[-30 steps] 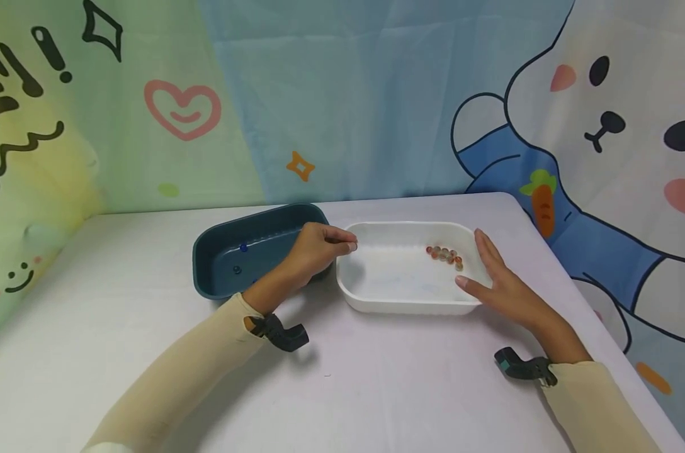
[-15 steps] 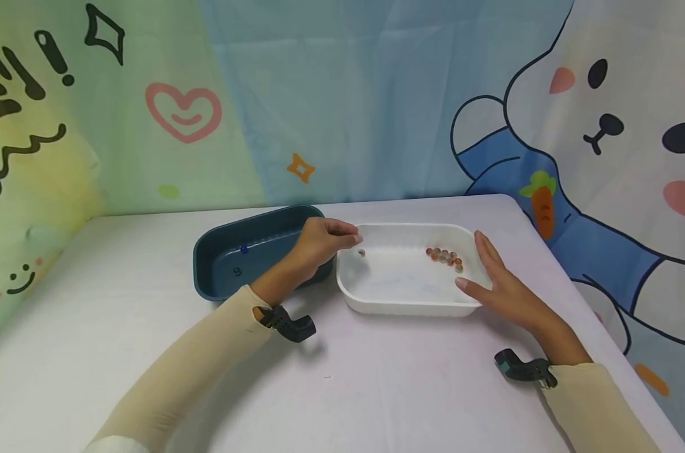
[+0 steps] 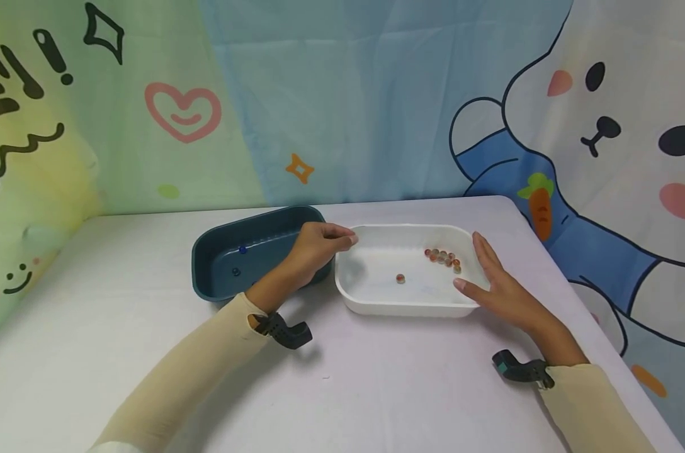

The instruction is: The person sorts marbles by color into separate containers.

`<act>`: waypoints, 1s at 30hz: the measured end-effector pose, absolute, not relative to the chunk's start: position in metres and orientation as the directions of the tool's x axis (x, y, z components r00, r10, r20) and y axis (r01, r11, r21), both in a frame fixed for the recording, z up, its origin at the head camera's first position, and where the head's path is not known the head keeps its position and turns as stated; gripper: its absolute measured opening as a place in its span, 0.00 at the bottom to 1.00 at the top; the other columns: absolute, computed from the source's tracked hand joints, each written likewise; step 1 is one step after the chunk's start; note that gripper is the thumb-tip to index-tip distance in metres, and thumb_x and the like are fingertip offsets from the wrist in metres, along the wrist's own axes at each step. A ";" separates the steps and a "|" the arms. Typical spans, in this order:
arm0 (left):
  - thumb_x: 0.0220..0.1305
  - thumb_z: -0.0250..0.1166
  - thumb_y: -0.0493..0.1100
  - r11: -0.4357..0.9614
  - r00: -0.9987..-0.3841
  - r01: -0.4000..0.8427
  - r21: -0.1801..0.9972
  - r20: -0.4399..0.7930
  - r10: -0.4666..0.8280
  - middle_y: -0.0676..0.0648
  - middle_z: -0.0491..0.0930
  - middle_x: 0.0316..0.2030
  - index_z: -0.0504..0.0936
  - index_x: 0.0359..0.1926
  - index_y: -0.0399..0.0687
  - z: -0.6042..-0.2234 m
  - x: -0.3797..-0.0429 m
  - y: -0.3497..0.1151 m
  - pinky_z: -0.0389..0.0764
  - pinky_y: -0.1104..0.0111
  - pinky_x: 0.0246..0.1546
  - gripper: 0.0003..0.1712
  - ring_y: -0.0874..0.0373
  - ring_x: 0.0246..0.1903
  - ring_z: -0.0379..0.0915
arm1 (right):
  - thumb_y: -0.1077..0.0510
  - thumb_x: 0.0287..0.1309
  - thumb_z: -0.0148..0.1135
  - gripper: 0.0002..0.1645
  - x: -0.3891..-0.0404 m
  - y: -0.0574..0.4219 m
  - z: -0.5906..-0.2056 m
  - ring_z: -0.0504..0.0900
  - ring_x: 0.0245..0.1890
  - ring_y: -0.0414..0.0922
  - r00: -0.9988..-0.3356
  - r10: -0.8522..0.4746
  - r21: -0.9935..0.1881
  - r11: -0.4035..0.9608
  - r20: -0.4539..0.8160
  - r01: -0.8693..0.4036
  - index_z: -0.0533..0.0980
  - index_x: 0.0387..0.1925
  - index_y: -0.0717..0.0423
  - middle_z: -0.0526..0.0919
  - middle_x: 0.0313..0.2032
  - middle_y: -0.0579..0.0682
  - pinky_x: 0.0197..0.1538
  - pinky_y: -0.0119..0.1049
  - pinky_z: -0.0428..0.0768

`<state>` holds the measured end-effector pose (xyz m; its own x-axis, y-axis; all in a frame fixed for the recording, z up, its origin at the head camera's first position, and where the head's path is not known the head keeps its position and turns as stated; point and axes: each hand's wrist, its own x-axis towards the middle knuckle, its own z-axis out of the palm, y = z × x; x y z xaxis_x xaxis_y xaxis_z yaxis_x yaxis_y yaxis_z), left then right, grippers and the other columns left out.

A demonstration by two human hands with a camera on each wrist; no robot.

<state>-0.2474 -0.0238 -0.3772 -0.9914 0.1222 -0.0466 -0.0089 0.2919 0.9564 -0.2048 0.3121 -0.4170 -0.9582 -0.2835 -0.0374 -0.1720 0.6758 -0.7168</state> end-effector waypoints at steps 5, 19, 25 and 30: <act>0.64 0.67 0.42 0.308 -0.984 0.080 0.948 0.025 0.179 0.51 0.84 0.38 0.88 0.39 0.43 -0.379 -0.242 -0.027 0.80 0.69 0.39 0.07 0.61 0.39 0.79 | 0.45 0.65 0.59 0.58 -0.205 0.314 -0.418 0.26 0.72 0.64 -0.957 -0.290 -0.728 0.661 -0.026 -0.181 0.26 0.75 0.36 0.22 0.74 0.51 0.53 0.79 0.45; 0.64 0.66 0.40 0.288 -0.983 0.117 0.951 0.070 0.169 0.49 0.84 0.39 0.88 0.39 0.41 -0.383 -0.237 -0.030 0.79 0.68 0.40 0.08 0.59 0.40 0.79 | 0.44 0.64 0.59 0.58 -0.208 0.313 -0.421 0.28 0.72 0.65 -0.959 -0.283 -0.709 0.681 -0.022 -0.185 0.27 0.75 0.38 0.23 0.75 0.51 0.52 0.78 0.49; 0.67 0.63 0.42 0.289 -0.985 0.090 0.953 0.043 0.167 0.50 0.84 0.40 0.87 0.42 0.42 -0.384 -0.241 -0.030 0.78 0.67 0.44 0.10 0.59 0.43 0.78 | 0.43 0.64 0.58 0.58 -0.208 0.315 -0.419 0.28 0.71 0.65 -0.961 -0.277 -0.696 0.694 -0.025 -0.182 0.26 0.75 0.36 0.22 0.75 0.51 0.51 0.79 0.49; 0.68 0.61 0.43 0.273 -0.981 0.068 0.960 0.015 0.192 0.48 0.84 0.40 0.87 0.45 0.44 -0.383 -0.240 -0.037 0.78 0.66 0.45 0.12 0.58 0.42 0.78 | 0.44 0.64 0.59 0.58 -0.209 0.315 -0.420 0.27 0.72 0.65 -0.959 -0.281 -0.708 0.681 -0.018 -0.186 0.26 0.75 0.37 0.23 0.75 0.51 0.53 0.79 0.47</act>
